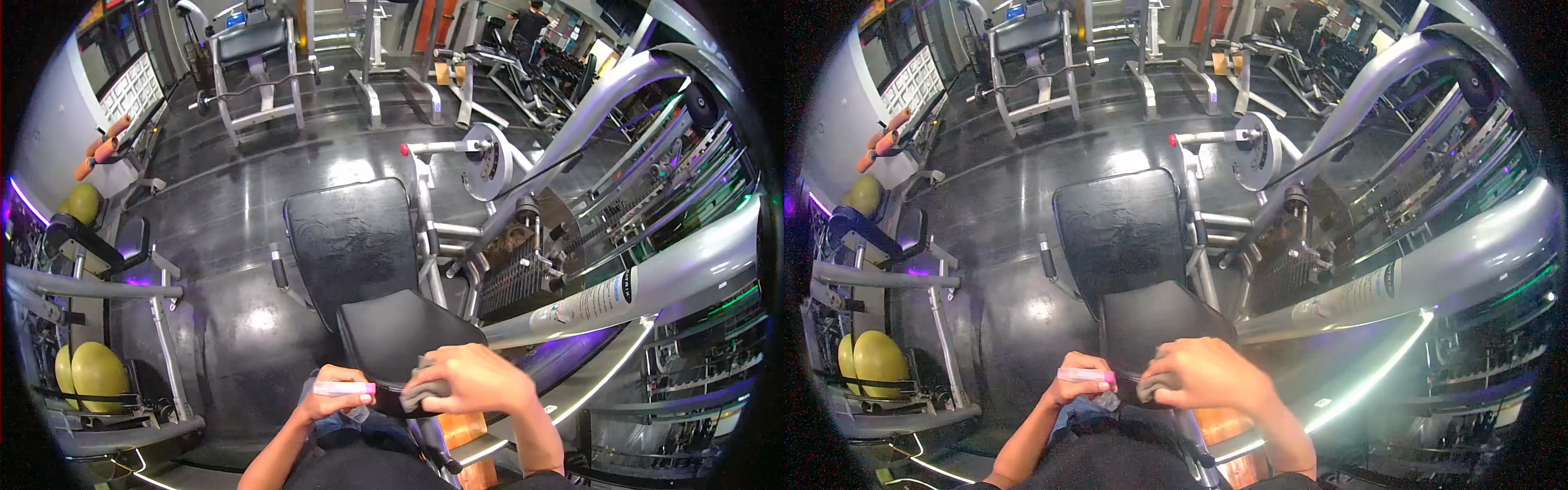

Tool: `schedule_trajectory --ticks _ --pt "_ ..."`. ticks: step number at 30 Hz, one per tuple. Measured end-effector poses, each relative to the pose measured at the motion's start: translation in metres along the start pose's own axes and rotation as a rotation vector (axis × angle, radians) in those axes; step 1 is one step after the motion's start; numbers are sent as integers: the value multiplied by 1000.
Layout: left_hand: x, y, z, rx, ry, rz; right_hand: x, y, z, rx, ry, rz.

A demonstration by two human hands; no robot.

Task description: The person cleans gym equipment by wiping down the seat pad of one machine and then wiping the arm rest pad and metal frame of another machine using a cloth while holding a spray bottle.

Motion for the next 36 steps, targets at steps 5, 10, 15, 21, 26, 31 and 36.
schedule_trajectory --ticks 5,10,15,21,26,31,36 --pt "-23 -18 8 -66 66 -211 -42 -32 14 75 315 -102" --pt "-35 -58 15 -164 184 -216 -51 -38 15 -54 570 41" --pt "-46 -110 23 -247 171 -299 8 -8 -42 -210 359 -59" --pt "-52 -203 38 -300 100 -269 39 30 -157 -317 387 -257" --pt "-61 -286 40 -311 4 -274 -17 127 -293 -441 412 -1017" --pt "-75 -354 44 -370 -33 -377 -16 157 -382 -692 359 -1665" --pt "-72 -415 42 -438 -24 -289 1 140 -435 -522 147 -1925"
Point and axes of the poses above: each hand's wrist, its own z-axis away from the middle knuckle, its own y-axis out of the palm, x = y × z, the point moved 3 cm from there along -z, towards the middle knuckle, and after that the axes turned 4 degrees about -z, right-handed, at the moved point
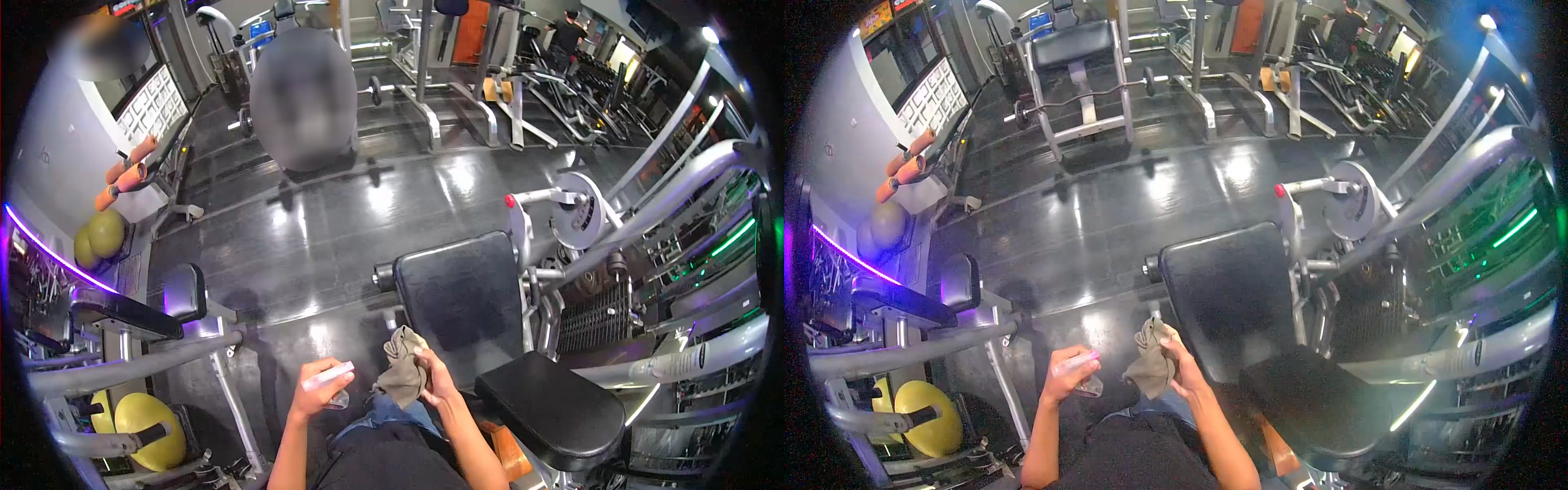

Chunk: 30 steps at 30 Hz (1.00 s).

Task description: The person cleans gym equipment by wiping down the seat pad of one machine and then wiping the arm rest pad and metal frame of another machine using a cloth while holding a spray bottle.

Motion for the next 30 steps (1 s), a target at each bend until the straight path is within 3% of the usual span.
schedule_trajectory --ticks 3,5,13,15,30 --pt "-3 -21 -21 -40 -8 47 6 27 -20 59 63 -109" --pt "-3 -36 -42 -61 -12 86 10 45 -39 21 -43 41" --pt "1 -98 -162 -25 -40 164 25 59 -164 -176 -222 14" --pt "-5 -116 -200 -55 -46 174 38 71 -202 -137 -233 -9" --pt "-59 -251 -396 -162 100 200 123 140 -432 -90 -53 -137"
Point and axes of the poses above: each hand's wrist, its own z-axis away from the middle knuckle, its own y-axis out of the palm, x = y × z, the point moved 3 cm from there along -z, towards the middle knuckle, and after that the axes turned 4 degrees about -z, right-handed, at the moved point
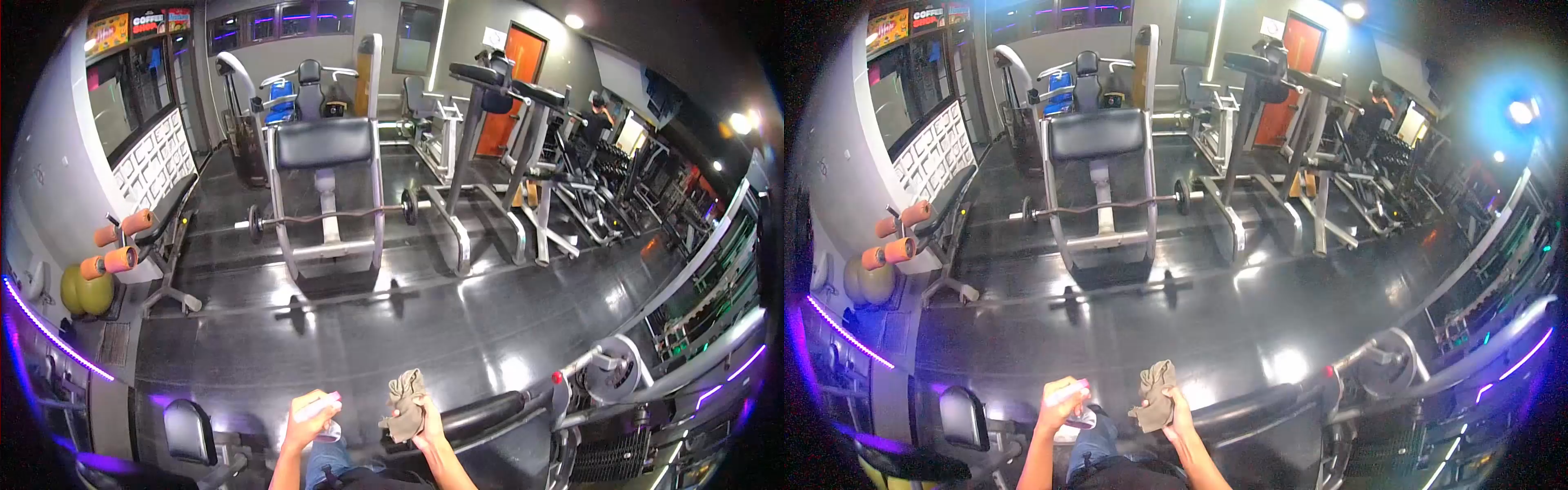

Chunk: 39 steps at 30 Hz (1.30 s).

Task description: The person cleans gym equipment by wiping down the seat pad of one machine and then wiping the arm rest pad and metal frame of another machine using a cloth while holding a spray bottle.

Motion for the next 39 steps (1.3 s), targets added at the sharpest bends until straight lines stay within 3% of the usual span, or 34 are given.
schedule_trajectory --ticks 9,15,25,36,39 --pt "0 -89 -161 45 -40 26 39 99 -127 -70 -66 -109" --pt "-26 -151 -290 81 -9 -10 39 155 -249 29 -73 -185" --pt "-39 -238 -440 38 -53 -67 28 230 -404 -298 -167 -134" --pt "-49 -341 -577 -174 -73 -12 47 340 -650 -127 -39 -81" --pt "-62 -375 -601 -326 -31 -40 50 387 -717 -10 4 38"
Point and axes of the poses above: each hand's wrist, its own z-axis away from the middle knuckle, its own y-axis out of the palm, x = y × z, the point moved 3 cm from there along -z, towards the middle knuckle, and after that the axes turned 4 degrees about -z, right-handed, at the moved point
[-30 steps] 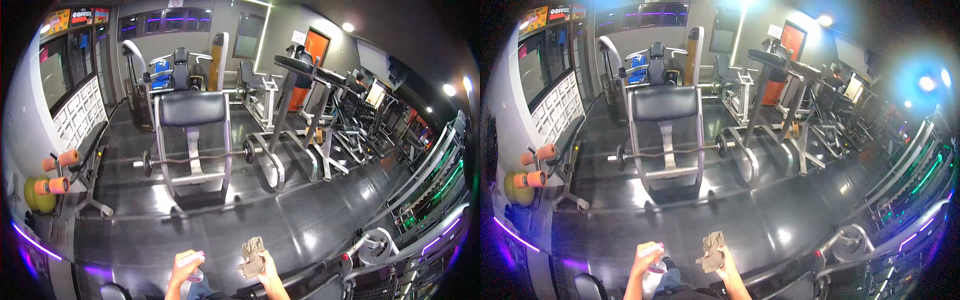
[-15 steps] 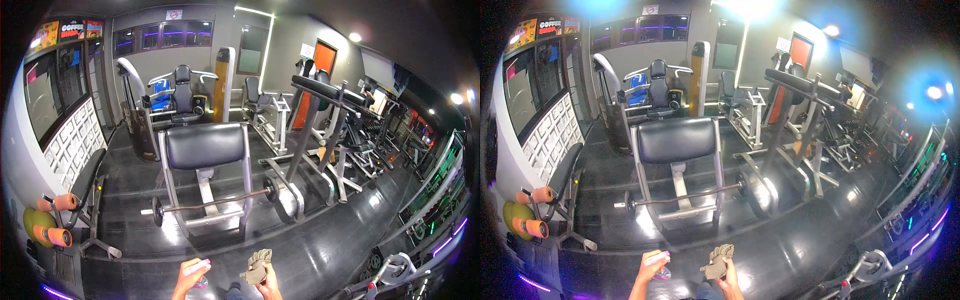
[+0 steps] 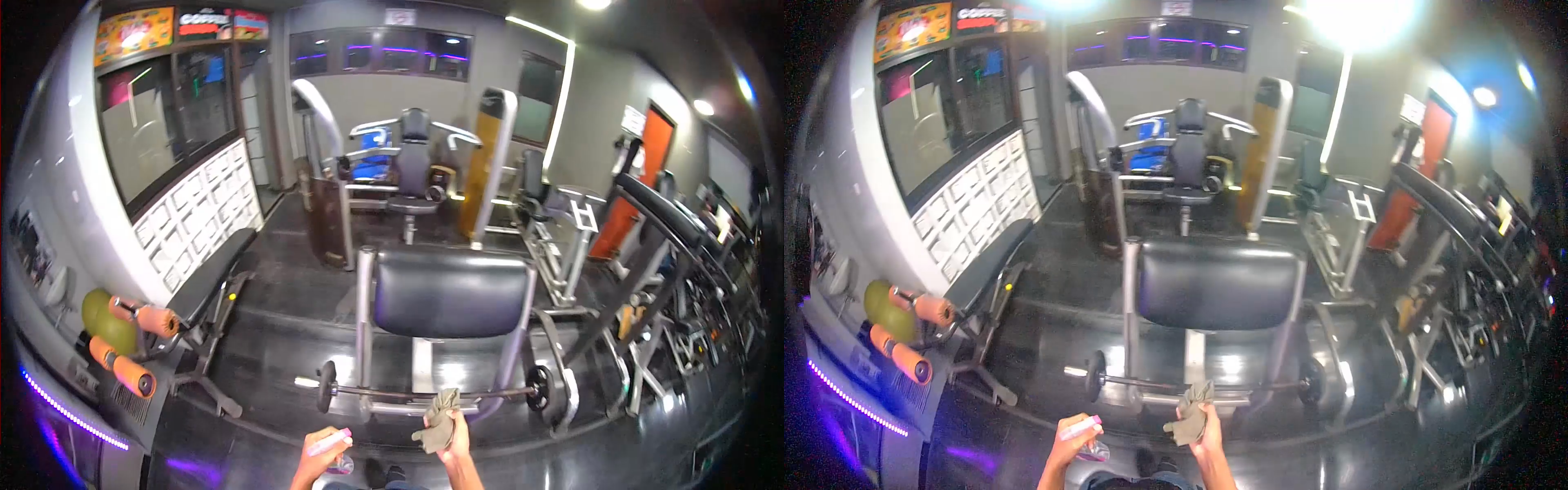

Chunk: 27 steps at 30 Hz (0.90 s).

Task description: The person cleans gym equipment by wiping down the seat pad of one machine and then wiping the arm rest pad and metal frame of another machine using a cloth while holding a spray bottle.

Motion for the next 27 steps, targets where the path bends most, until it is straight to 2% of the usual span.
schedule_trajectory --ticks 1,5,9,15,16,18,20,22,23,25,27 --pt "-5 -9 -7 -60 -10 28 3 24 -12 -33 75 26" --pt "-15 -52 -36 -199 -28 69 -5 88 -65 -12 74 75" --pt "-10 -104 -74 -224 -6 107 -39 133 -93 1 77 112" --pt "5 -192 -159 -49 -69 122 -103 165 -137 -24 23 146" --pt "2 -206 -172 -18 -74 128 -108 166 -145 -110 -18 178" --pt "-9 -236 -197 113 -50 52 -121 173 -162 -153 -158 16" --pt "-12 -269 -217 186 -44 16 -133 174 -176 -111 -219 42" --pt "-16 -296 -234 334 -50 -95 -148 183 -178 -200 -262 81" --pt "-13 -308 -244 352 66 -154 -157 186 -176 -214 -271 77" --pt "-7 -329 -262 369 22 -174 -170 207 -161 -289 -346 152" --pt "-13 -341 -275 351 -70 -183 -183 209 -155 -293 -334 136"
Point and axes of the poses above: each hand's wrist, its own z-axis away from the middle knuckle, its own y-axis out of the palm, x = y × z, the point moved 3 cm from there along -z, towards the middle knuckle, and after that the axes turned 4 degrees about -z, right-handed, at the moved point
